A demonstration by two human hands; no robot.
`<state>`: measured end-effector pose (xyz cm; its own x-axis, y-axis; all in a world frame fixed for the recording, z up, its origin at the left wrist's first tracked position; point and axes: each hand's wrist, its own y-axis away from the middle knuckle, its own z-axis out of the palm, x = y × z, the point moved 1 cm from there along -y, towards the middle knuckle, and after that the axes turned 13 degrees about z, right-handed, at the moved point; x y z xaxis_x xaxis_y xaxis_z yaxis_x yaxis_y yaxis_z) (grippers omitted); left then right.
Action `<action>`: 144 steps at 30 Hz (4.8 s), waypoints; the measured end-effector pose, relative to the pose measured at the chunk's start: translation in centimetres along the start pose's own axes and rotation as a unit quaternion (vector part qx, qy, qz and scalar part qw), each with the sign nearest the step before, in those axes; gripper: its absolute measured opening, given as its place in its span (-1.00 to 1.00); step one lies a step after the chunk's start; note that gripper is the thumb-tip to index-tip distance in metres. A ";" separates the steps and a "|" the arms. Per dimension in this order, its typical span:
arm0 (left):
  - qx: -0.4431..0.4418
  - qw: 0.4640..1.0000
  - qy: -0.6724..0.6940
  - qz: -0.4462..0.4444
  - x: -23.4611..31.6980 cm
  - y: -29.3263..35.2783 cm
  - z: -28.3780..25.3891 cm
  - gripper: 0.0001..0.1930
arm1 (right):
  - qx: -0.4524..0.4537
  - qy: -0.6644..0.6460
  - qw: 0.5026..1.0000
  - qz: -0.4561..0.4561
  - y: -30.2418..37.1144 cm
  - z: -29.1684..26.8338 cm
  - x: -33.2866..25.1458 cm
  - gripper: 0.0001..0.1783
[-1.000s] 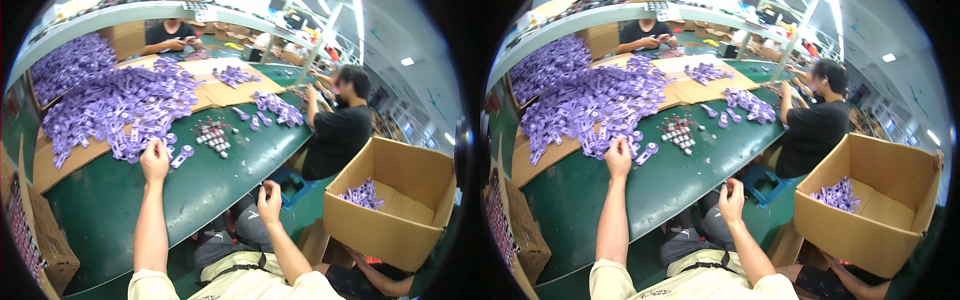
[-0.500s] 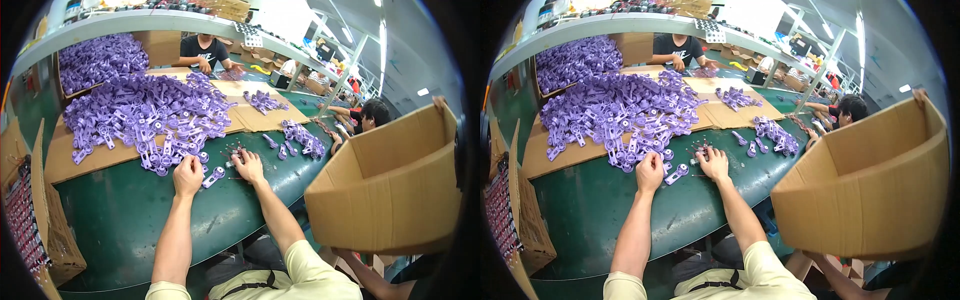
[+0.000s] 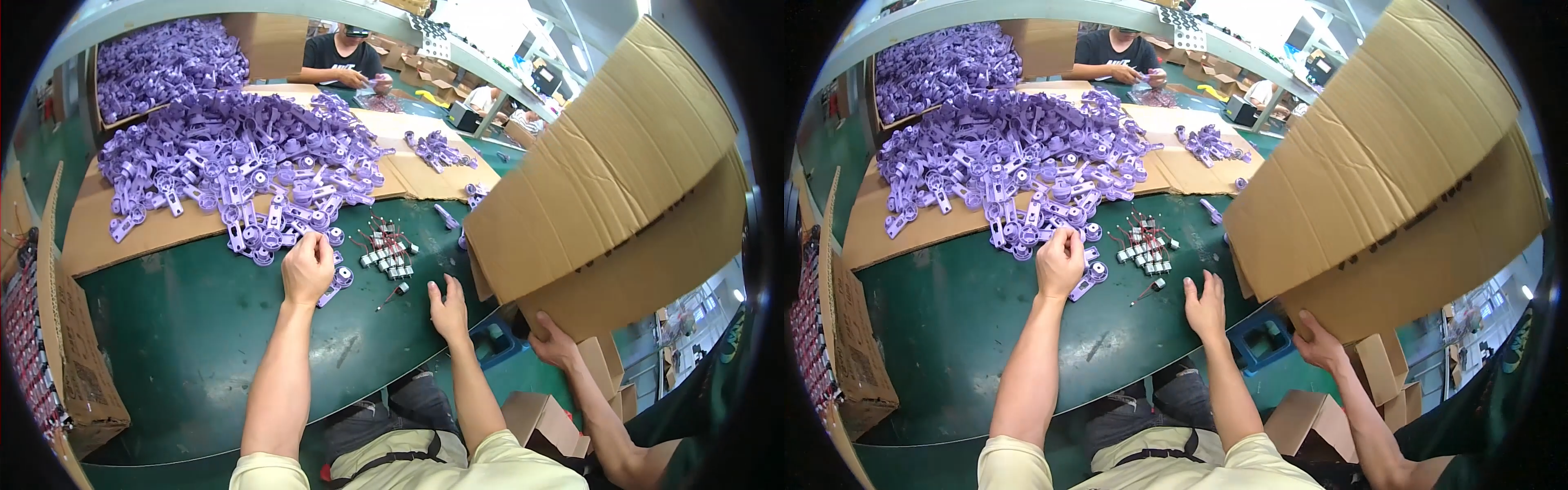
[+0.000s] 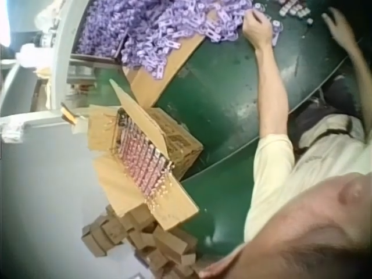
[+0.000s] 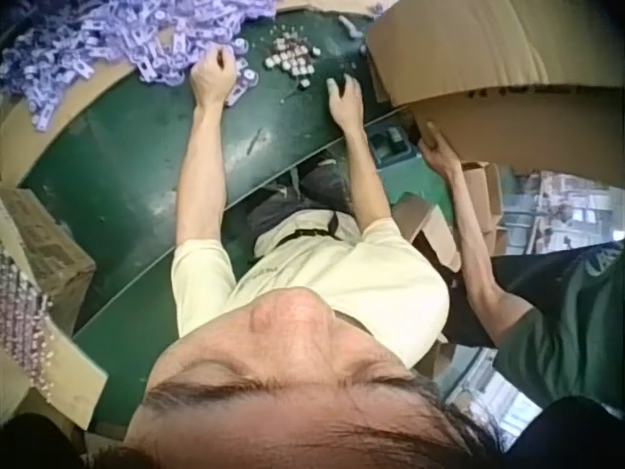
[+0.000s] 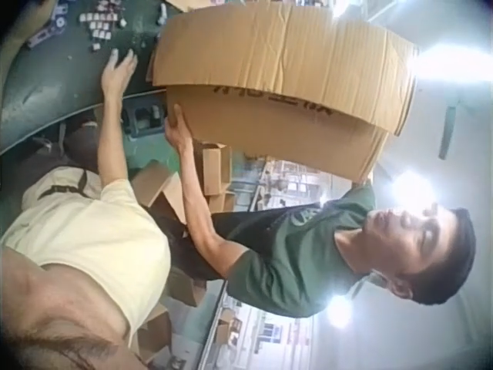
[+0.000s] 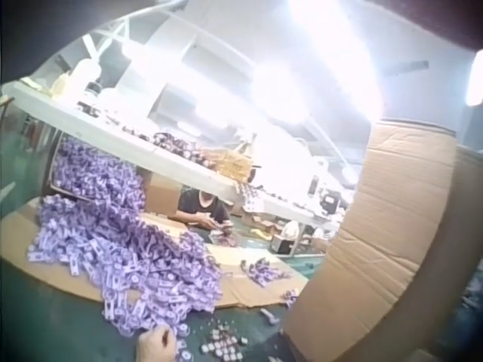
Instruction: The person assembles electric motors into plastic housings by hand, taking the motors from a cardboard box and inserting them into the housings.
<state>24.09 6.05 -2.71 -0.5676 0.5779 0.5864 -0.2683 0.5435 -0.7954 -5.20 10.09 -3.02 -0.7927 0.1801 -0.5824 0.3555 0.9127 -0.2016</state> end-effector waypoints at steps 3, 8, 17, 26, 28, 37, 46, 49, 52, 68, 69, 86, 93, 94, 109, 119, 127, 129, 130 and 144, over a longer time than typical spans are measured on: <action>0.008 1.000 -0.018 0.021 -0.3 0.0 0.3 -0.92 | 0.012 0.014 1.000 0.015 -0.6 -0.5 1.3 -0.30; 0.009 1.000 -0.020 0.016 -0.1 0.0 0.1 -0.93 | 0.010 0.041 0.999 0.008 -0.3 -1.0 2.3 -0.30; -0.010 1.000 -0.006 -0.027 0.5 -0.1 -0.2 -0.92 | 0.024 0.065 0.998 0.010 1.8 -1.4 3.8 -0.37; -0.004 1.000 -0.019 -0.013 0.4 -0.2 -0.2 -0.93 | 0.048 -0.018 0.999 -0.010 1.2 -1.2 3.9 -0.57; -0.006 0.999 -0.027 -0.020 0.4 -0.2 -0.2 -0.93 | 0.053 -0.024 0.998 -0.008 1.0 -0.9 4.2 -0.60; -0.015 0.999 -0.027 -0.043 0.1 0.2 0.4 -0.95 | 0.097 -0.004 0.992 0.080 -2.8 -2.9 8.2 -0.48; 0.005 1.000 -0.026 -0.012 0.0 0.0 0.3 -0.95 | 0.107 -0.013 0.990 0.096 -7.2 -1.9 7.9 -0.18; 0.006 1.000 -0.025 -0.008 -0.1 0.1 0.3 -0.95 | 0.121 -0.026 0.991 0.050 -10.0 -1.8 9.2 -0.05; -0.005 1.000 -0.027 -0.006 0.0 0.0 0.3 -0.97 | 0.126 0.004 0.986 0.111 -11.2 -1.6 9.3 0.03; -0.052 0.995 -0.080 -0.025 -0.2 0.3 0.5 -0.95 | 0.328 0.175 0.928 0.013 -17.9 -2.2 13.6 0.21; -0.048 0.995 -0.086 -0.026 -0.3 0.3 0.7 -0.95 | 0.339 0.193 0.911 0.134 -18.1 -2.8 14.0 0.17; -0.073 0.988 -0.129 0.040 0.9 0.4 1.6 -0.93 | 0.245 0.048 0.933 0.261 -26.1 -1.9 15.7 0.02; -0.092 0.987 -0.121 0.061 -1.6 1.6 2.1 -0.87 | 0.201 -0.029 0.952 0.230 -27.4 -3.7 18.0 0.12; -0.103 0.990 -0.090 0.039 -1.7 1.6 1.9 -0.87 | 0.186 -0.055 0.958 0.212 -27.1 -4.4 18.9 0.04; -0.545 0.781 0.098 0.287 19.2 6.2 26.9 -0.56 | 0.005 -0.072 0.845 0.531 6.5 1.6 51.6 -0.39; -0.609 0.686 -0.133 0.376 19.7 10.3 39.4 -0.36 | -0.183 -0.107 0.681 0.701 13.3 21.3 66.1 -0.36; -0.539 0.697 -0.285 0.377 19.5 12.0 41.8 -0.31 | -0.149 -0.101 0.635 0.751 9.5 27.3 71.4 -0.35; -0.533 0.691 -0.307 0.380 20.1 12.3 41.8 -0.10 | -0.124 -0.084 0.649 0.746 8.7 28.4 70.8 -0.44; -0.517 0.719 -0.282 0.370 19.6 12.4 41.8 -0.02 | -0.120 -0.089 0.645 0.750 9.4 29.3 70.9 -0.44; -0.772 0.113 -0.336 0.527 0.9 60.9 52.4 -0.55 | 0.198 0.197 0.767 0.578 0.3 17.5 95.0 -0.57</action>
<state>-33.56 7.80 -58.70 0.2796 0.9223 -0.2666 0.3865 0.1461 0.9106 -71.73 21.10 -72.18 0.1046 0.9528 -0.2850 0.9941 -0.1089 0.0009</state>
